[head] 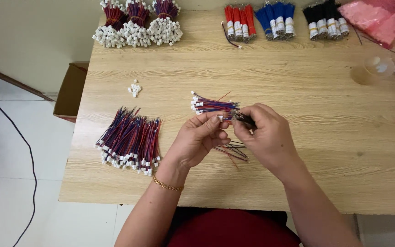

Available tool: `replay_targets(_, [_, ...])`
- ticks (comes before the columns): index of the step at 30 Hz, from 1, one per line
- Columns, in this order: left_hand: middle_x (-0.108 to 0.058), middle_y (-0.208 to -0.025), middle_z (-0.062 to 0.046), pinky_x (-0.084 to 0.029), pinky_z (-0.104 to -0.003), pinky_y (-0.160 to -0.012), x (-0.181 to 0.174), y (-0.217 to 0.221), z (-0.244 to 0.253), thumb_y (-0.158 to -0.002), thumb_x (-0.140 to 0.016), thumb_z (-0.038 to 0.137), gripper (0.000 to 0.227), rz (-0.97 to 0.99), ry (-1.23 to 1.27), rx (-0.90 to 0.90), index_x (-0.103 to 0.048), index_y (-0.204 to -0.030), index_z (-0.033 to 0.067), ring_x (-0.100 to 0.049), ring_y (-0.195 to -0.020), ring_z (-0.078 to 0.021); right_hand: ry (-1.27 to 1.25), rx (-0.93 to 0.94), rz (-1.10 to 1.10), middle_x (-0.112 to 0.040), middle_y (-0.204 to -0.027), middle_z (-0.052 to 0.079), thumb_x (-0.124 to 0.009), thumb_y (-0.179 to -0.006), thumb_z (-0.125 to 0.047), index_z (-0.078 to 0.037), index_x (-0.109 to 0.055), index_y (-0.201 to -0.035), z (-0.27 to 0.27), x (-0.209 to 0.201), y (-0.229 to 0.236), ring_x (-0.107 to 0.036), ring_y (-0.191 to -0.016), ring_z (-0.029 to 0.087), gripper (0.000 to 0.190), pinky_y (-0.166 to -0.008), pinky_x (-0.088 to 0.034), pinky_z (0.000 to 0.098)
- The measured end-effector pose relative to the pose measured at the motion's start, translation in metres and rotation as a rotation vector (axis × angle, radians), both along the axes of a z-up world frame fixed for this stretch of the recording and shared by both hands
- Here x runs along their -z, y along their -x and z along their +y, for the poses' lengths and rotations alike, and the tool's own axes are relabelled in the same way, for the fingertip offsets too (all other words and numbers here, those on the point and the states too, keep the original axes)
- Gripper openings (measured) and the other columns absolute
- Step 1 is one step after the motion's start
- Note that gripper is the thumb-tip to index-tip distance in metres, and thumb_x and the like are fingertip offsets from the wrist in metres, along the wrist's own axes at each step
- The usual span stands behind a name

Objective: Bundling small electrical wires with connectors using plastic zip ties

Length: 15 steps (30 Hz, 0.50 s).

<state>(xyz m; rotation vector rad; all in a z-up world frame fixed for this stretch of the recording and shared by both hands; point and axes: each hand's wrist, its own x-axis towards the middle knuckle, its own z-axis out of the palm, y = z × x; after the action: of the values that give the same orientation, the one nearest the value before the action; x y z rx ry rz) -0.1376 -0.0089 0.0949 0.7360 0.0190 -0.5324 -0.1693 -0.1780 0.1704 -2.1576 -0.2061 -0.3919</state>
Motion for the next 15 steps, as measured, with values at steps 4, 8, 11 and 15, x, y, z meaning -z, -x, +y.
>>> replay_targets(4, [-0.073,-0.089,-0.015,-0.063,-0.038,-0.067,0.0002,0.0000,0.0012,-0.093,-0.064,0.016,0.026,0.030,0.033,0.026,-0.064,-0.113,-0.0003,-0.074,-0.073,-0.0218,-0.003,-0.026,-0.034,-0.055,-0.066,0.010,-0.073,-0.083,-0.006,-0.002,-0.067,-0.087,-0.0006,0.0018,-0.0006,-0.060,-0.058,0.021,0.007,-0.051,-0.049,0.0297])
replay_targets(8, [-0.073,-0.089,-0.016,-0.063,-0.039,-0.067,-0.0018,0.0001,0.0015,-0.093,-0.063,0.016,0.024,0.043,0.044,0.028,-0.064,-0.112,-0.0001,-0.074,-0.072,-0.0230,-0.077,-0.030,0.008,-0.054,-0.065,0.010,-0.073,-0.083,-0.005,-0.001,-0.067,-0.086,-0.0002,-0.0010,-0.0017,-0.057,-0.056,0.018,0.007,-0.050,-0.048,0.0294])
replay_targets(11, [-0.073,-0.089,-0.014,-0.063,-0.039,-0.068,-0.0007,0.0001,0.0016,-0.093,-0.063,0.017,0.024,0.044,0.032,0.038,-0.064,-0.112,0.0013,-0.073,-0.073,-0.0219,-0.068,-0.043,0.014,-0.054,-0.065,0.013,-0.072,-0.083,-0.004,-0.002,-0.067,-0.086,-0.0009,-0.0003,-0.0022,-0.059,-0.057,0.020,0.007,-0.050,-0.049,0.0301])
replay_targets(15, [-0.073,-0.089,-0.015,-0.063,-0.038,-0.068,-0.0011,0.0008,0.0004,-0.093,-0.064,0.016,0.024,0.025,-0.014,0.021,-0.065,-0.111,0.0002,-0.074,-0.073,-0.0226,-0.031,-0.038,0.009,-0.057,-0.067,0.011,-0.071,-0.081,-0.004,-0.002,-0.068,-0.087,-0.0010,-0.0001,-0.0021,-0.061,-0.058,0.022,0.007,-0.053,-0.051,0.0314])
